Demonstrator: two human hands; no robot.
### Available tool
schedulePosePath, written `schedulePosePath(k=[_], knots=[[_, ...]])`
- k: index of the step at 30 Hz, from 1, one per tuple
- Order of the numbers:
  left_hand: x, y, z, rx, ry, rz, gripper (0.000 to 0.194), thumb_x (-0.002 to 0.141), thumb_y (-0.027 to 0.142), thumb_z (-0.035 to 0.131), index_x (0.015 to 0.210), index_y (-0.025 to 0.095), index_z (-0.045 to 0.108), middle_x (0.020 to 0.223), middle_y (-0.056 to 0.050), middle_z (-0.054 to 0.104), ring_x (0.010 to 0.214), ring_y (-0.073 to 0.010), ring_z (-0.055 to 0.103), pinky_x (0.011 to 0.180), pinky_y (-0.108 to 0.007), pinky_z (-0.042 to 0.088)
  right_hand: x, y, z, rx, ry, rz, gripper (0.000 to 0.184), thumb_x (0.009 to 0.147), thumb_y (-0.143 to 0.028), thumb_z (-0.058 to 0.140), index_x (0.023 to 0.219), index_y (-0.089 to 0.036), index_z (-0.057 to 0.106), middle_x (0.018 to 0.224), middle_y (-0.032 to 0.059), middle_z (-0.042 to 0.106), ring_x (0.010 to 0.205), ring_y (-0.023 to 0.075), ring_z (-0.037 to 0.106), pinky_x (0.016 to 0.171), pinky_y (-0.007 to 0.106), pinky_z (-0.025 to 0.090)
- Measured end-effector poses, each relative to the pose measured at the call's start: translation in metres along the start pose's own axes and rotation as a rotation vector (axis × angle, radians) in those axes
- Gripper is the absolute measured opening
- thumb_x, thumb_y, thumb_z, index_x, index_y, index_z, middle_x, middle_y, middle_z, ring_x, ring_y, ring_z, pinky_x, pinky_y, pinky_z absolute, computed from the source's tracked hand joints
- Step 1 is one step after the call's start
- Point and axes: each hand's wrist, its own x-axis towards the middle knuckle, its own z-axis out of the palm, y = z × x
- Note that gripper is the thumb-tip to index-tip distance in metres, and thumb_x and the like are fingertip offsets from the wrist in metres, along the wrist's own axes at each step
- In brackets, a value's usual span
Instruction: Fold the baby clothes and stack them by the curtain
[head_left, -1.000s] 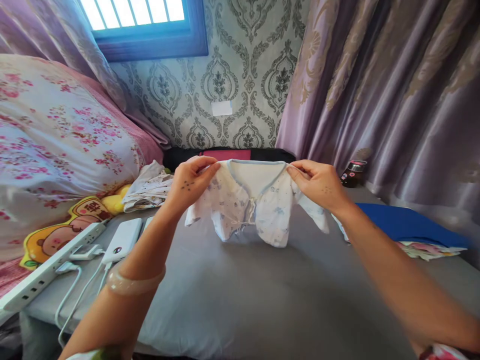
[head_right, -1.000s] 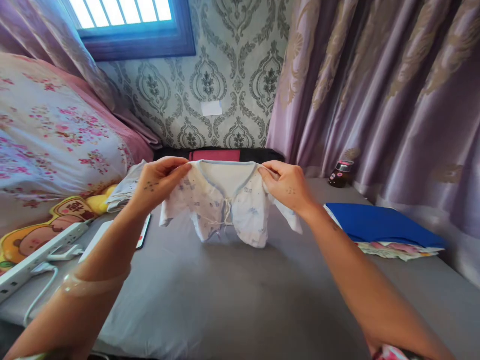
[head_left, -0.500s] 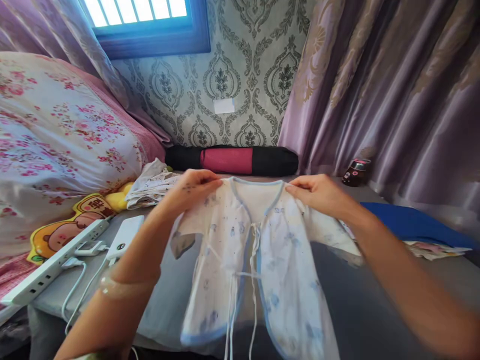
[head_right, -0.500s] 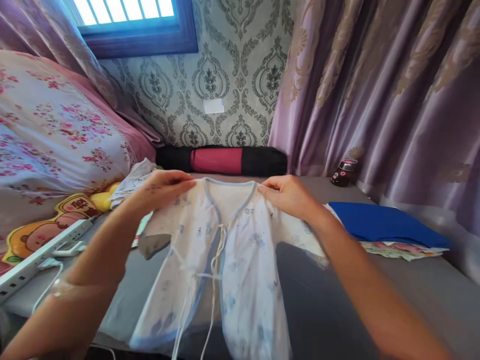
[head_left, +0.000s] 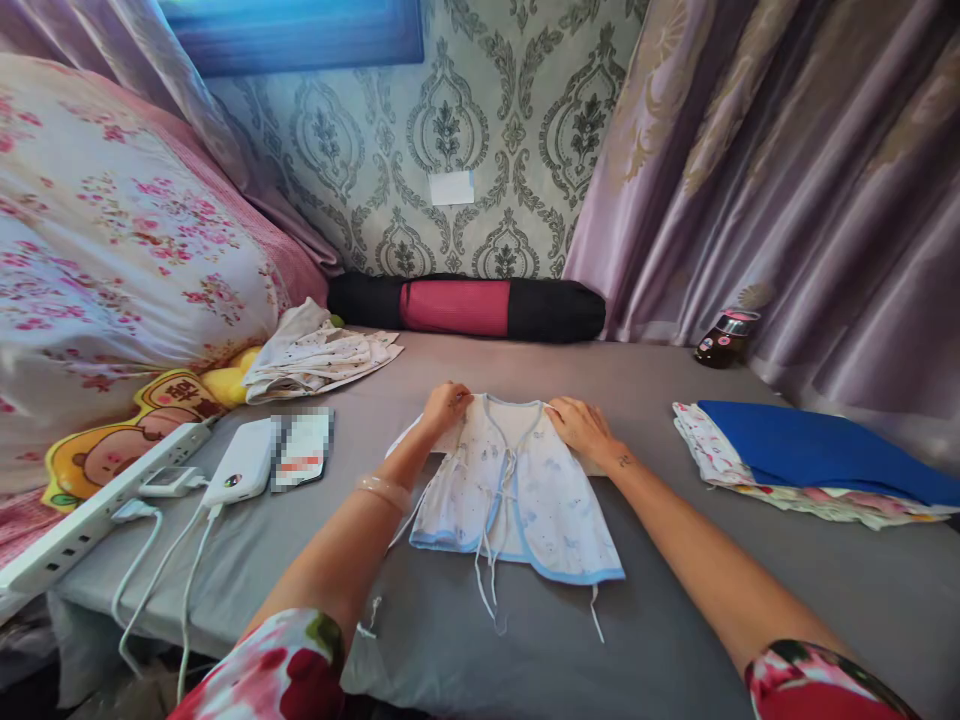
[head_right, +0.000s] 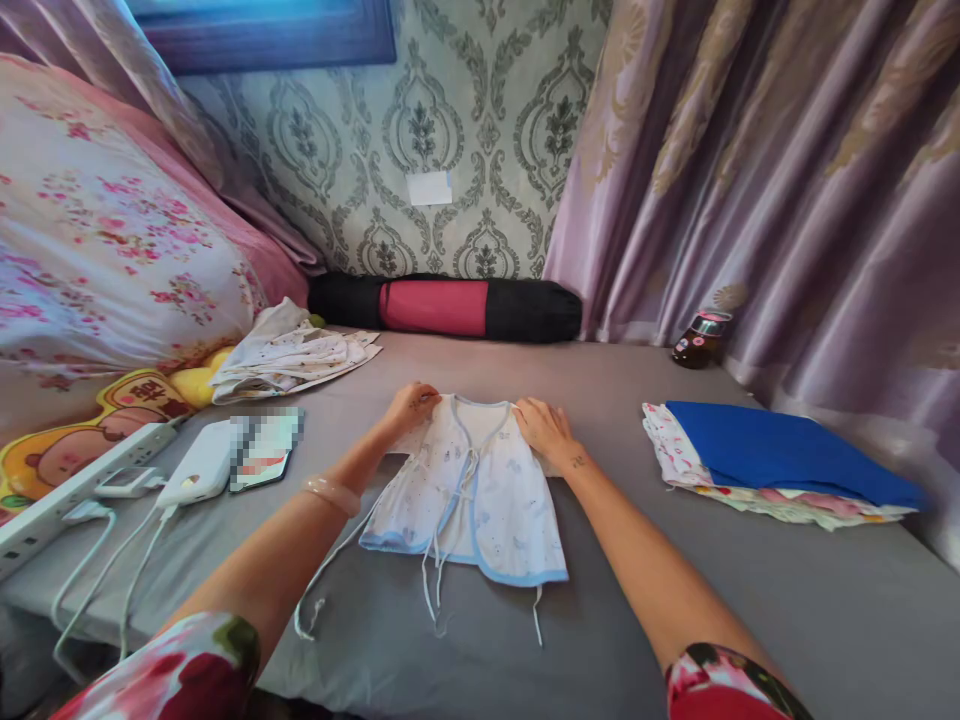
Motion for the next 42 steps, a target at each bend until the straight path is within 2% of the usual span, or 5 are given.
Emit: schedulePosePath(k=[8, 18, 26, 36, 42], knots=[[0.027, -0.014, 0.019, 0.004, -0.004, -0.029, 0.022, 0.083, 0.033, 0.060, 0.090, 0.017, 0.074, 0.094, -0.010, 0.068, 0.087, -0.0215, 0.061, 0.078, -0.029, 0.044, 0.030, 0.009, 0.016, -0.050, -0.010, -0.044, 0.039, 0.102, -0.037, 0.027, 0.106, -0.023, 0.063, 0.111, 0.0083, 0.067, 0.104, 0.0213, 0.061, 0.077, 0.028, 0.039], [0.055, -0.020, 0.031, 0.014, -0.018, -0.118, 0.026, 0.081, 0.041, 0.064, 0.088, 0.019, 0.075, 0.092, -0.008, 0.067, 0.086, -0.0205, 0.060, 0.073, -0.027, 0.043, 0.062, 0.020, 0.027, -0.049, -0.017, -0.040, 0.039, 0.101, -0.039, 0.028, 0.102, -0.023, 0.063, 0.111, 0.0080, 0.068, 0.100, 0.0216, 0.063, 0.077, 0.029, 0.040], [0.081, -0.026, 0.044, 0.103, 0.008, -0.114, 0.027, 0.083, 0.042, 0.062, 0.093, 0.020, 0.075, 0.090, -0.007, 0.066, 0.089, -0.0208, 0.060, 0.077, -0.028, 0.042, 0.086, 0.027, 0.031, -0.085, -0.045, -0.014, 0.038, 0.101, -0.037, 0.028, 0.106, -0.022, 0.063, 0.113, 0.0081, 0.067, 0.103, 0.0213, 0.062, 0.083, 0.030, 0.041], [0.101, -0.030, 0.049, 0.185, 0.024, -0.051, 0.028, 0.085, 0.042, 0.058, 0.095, 0.021, 0.075, 0.096, -0.009, 0.065, 0.096, -0.0227, 0.061, 0.084, -0.029, 0.043, 0.113, 0.035, 0.039, -0.123, -0.041, -0.031, 0.037, 0.101, -0.036, 0.029, 0.109, -0.021, 0.062, 0.116, 0.0095, 0.066, 0.109, 0.0225, 0.061, 0.087, 0.031, 0.041], [0.107, -0.021, 0.053, 0.180, -0.087, -0.257, 0.029, 0.083, 0.042, 0.057, 0.098, 0.021, 0.070, 0.106, -0.010, 0.068, 0.103, -0.0242, 0.062, 0.085, -0.030, 0.044, 0.117, 0.032, 0.040, -0.077, -0.069, 0.048, 0.032, 0.098, -0.033, 0.036, 0.115, -0.020, 0.060, 0.116, 0.0118, 0.066, 0.107, 0.0234, 0.061, 0.087, 0.032, 0.041]])
